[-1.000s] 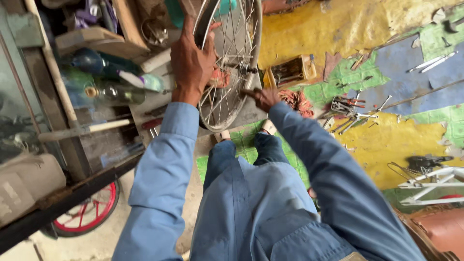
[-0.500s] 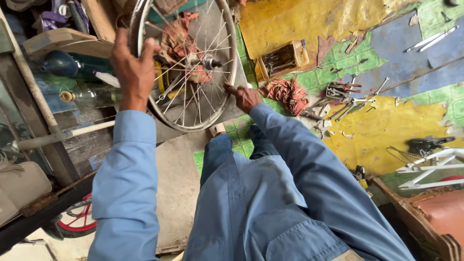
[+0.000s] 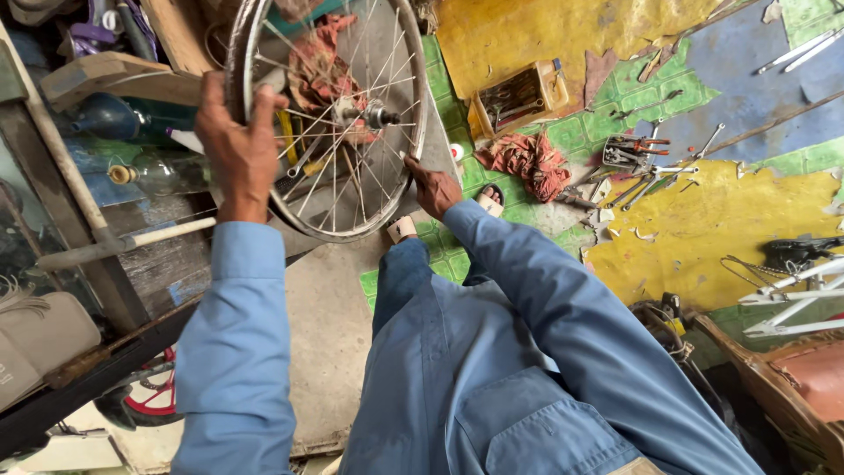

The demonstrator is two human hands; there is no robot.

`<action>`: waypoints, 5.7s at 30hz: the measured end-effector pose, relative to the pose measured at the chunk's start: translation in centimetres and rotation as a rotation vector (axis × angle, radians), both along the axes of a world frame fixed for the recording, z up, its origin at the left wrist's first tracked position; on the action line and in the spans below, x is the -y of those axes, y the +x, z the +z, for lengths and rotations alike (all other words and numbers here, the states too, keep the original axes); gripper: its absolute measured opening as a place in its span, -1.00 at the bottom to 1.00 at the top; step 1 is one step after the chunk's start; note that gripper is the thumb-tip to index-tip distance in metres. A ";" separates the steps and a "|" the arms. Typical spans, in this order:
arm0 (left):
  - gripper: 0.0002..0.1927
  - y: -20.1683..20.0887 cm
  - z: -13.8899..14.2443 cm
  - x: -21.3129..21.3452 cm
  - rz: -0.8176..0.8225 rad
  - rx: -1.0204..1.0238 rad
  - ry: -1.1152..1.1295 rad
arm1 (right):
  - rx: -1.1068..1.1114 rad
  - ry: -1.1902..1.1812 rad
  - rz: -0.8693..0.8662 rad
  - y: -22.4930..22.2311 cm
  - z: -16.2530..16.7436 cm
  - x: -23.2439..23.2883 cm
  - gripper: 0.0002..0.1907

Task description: The person uses a spoke wrench to tighten the spokes of a bicycle wheel mounted on a stand. They rotate the wheel and adjust individual spokes repeatedly to true the wheel.

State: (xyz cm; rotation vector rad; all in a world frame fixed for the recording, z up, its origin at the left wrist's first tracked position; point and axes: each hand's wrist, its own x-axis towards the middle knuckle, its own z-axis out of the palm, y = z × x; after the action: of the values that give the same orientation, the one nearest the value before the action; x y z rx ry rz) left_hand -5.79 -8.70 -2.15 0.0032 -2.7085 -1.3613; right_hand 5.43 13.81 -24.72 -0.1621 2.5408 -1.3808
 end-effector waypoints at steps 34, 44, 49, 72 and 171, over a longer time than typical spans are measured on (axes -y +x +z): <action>-0.73 3.8 1.6 -8.0 0.063 -0.118 -0.182 | 0.034 0.218 0.228 1.4 -0.4 2.2 -0.65; -0.75 5.5 2.1 -8.3 0.101 -0.004 -0.164 | 0.027 0.270 0.221 1.5 1.4 1.4 -0.58; -0.38 4.5 3.4 -7.8 -0.132 -0.363 -0.317 | -0.062 0.282 0.231 1.0 1.1 1.6 -0.52; -0.58 -3.6 0.4 -9.2 -0.042 -0.096 -0.202 | -0.012 0.196 -0.039 -2.6 2.4 0.8 -0.49; -0.68 -2.6 1.2 -6.7 0.012 -0.199 -0.227 | 0.068 0.304 0.105 0.0 -0.3 3.4 -0.54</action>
State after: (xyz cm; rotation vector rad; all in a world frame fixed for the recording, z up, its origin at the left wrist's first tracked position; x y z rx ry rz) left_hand -8.39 -1.96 -0.99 -0.1281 -2.6702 -0.9860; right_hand 5.39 10.42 -25.00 -0.1855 2.6051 -0.9319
